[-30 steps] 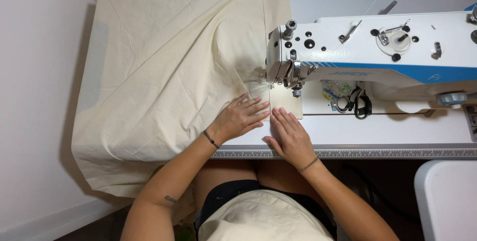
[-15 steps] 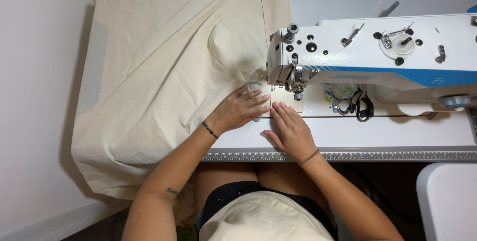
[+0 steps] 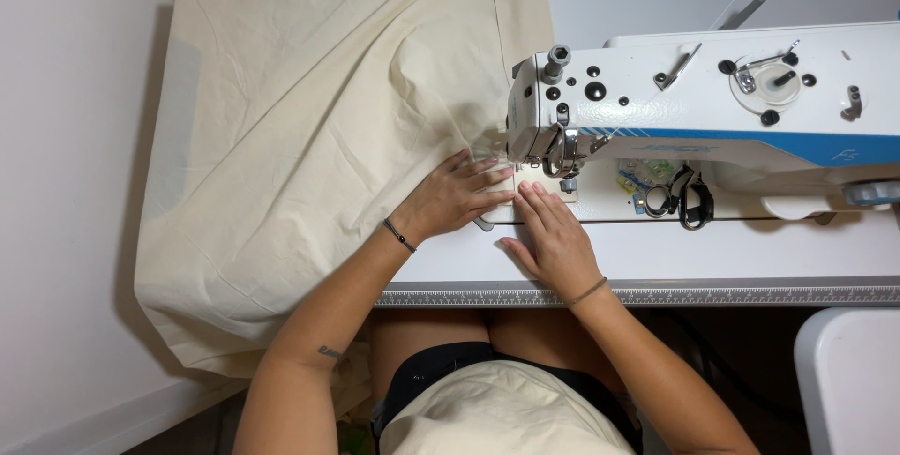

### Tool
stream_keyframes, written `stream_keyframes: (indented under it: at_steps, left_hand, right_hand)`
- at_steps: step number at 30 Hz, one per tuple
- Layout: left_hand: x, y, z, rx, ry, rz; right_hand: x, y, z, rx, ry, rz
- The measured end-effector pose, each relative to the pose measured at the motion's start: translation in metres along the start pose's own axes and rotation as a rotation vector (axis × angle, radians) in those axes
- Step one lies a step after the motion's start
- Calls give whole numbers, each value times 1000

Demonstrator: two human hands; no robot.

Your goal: Sewing a seam on fabric using an industrial machine, trimming threads with scissors, and organizing a stack of small tags.

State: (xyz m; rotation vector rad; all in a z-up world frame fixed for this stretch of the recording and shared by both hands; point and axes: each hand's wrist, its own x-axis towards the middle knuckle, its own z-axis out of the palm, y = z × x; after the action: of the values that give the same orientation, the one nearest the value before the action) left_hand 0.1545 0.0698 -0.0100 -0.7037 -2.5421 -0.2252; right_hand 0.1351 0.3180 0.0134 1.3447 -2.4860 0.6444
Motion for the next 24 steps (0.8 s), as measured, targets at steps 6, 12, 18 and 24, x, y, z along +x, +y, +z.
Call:
stream_keyframes:
  at_steps: [6,12,18,24]
  left_hand:
    - [7,-4,0,-21,23,1]
    - [8,-13,6,-25,14,0]
    - [9,-18,11,-24,56,11]
    - [7,-22,17,-36,51,6]
  right_hand:
    - [1,8,10,12,55,12]
    - [6,2,5,-60,39,43]
    - [1,8,14,-96,-15,119]
    - [-9,17,-15,-23,215,216]
